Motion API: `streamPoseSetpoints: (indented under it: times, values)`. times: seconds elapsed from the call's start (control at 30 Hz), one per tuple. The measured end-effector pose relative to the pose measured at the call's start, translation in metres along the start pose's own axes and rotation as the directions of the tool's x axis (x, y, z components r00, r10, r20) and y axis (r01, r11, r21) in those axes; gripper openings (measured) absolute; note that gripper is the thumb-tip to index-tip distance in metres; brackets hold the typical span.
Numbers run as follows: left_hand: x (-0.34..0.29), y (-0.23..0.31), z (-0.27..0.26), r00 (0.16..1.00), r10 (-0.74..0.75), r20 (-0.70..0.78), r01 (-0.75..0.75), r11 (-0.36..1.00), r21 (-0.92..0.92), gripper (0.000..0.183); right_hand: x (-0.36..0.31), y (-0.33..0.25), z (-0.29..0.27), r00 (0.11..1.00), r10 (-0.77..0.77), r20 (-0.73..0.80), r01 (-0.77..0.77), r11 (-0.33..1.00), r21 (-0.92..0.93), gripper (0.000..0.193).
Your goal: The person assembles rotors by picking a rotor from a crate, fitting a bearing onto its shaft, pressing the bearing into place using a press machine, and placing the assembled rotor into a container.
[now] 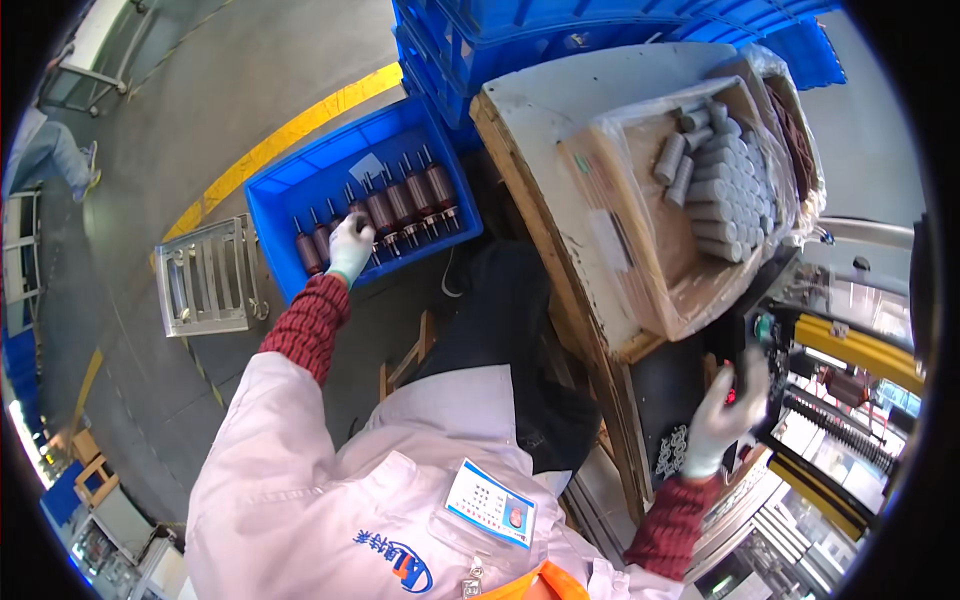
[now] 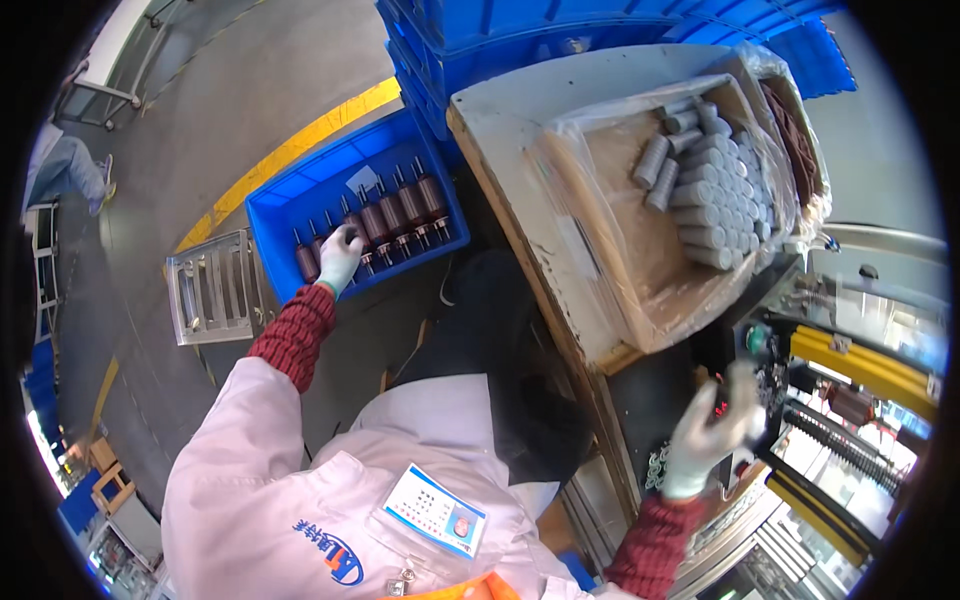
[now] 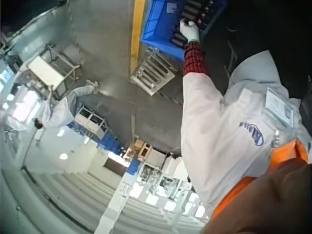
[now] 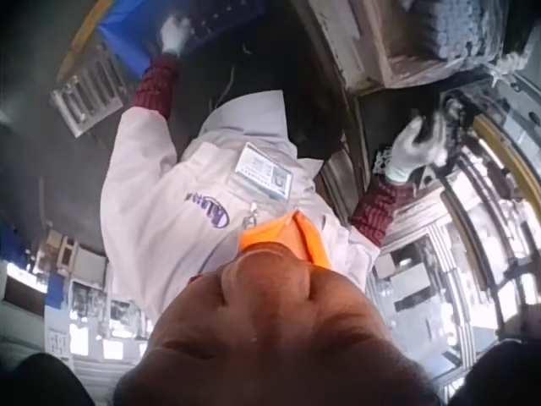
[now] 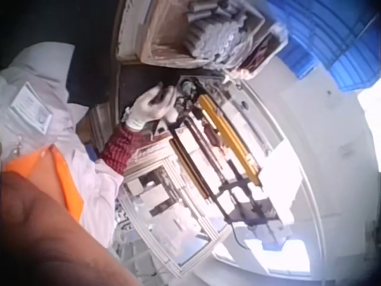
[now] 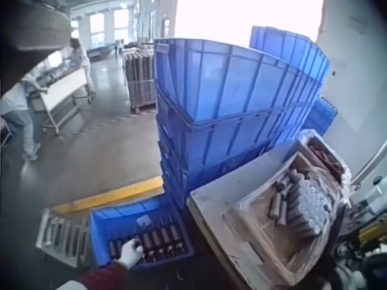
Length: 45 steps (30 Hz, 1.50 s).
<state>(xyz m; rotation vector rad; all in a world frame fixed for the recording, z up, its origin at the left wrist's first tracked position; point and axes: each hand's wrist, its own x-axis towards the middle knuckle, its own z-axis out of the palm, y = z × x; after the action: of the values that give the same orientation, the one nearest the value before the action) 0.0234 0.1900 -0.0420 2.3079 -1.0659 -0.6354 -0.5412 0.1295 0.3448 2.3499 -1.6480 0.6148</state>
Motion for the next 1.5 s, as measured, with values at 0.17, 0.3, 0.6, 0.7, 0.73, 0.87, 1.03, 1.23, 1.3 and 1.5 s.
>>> streamPoseSetpoints:
  times: [0.17,0.3,0.6,0.7,0.73,0.87,1.03,1.23,1.3,1.5]
  values:
    - [0.105,0.042,0.06,0.998,-0.044,0.034,0.053,0.932,-0.358,0.046,-0.08,-0.068,0.044,0.966,0.053,0.253,-0.088,0.988,0.126,0.044]
    - [0.144,0.098,0.122,0.932,-0.249,0.265,0.363,0.665,-0.653,0.036,-0.085,-0.083,0.071,0.978,0.102,0.182,-0.111,0.993,0.041,0.047]
    - [0.178,0.074,0.148,0.829,-0.24,0.506,0.521,0.663,-0.538,0.043,-0.056,-0.088,0.077,0.964,0.183,0.193,-0.202,0.976,0.083,0.046]
    - [0.177,0.07,0.166,0.962,-0.151,0.226,0.266,0.7,-0.663,0.046,-0.056,-0.083,0.071,0.963,0.2,0.182,-0.224,0.967,0.124,0.051]
    - [0.164,0.088,0.173,0.964,-0.178,0.198,0.26,0.789,-0.556,0.051,-0.06,-0.079,0.067,0.966,0.202,0.163,-0.222,0.968,0.118,0.052]
    - [0.133,0.119,0.128,0.998,-0.022,0.05,0.036,0.953,-0.301,0.05,-0.068,-0.076,0.056,0.973,0.199,0.121,-0.223,0.945,0.24,0.051]
    - [0.073,0.194,0.016,0.957,0.258,0.135,-0.18,0.889,-0.422,0.029,-0.103,-0.041,0.026,0.921,0.357,-0.153,-0.303,0.908,0.289,0.04]
    - [-0.04,0.319,-0.113,0.751,0.621,0.224,-0.556,0.778,-0.291,0.023,-0.158,0.056,0.0,0.766,0.631,-0.124,-0.642,0.74,-0.201,0.042]
    - [-0.085,0.361,-0.141,0.675,0.657,0.336,-0.464,0.732,-0.499,0.023,-0.163,0.062,0.012,0.801,0.593,-0.078,-0.594,0.772,-0.225,0.04]
    - [-0.227,0.49,-0.141,0.309,0.938,0.158,-0.737,0.341,-0.583,0.014,-0.156,0.067,0.009,0.765,0.643,0.036,-0.63,0.759,-0.165,0.031]
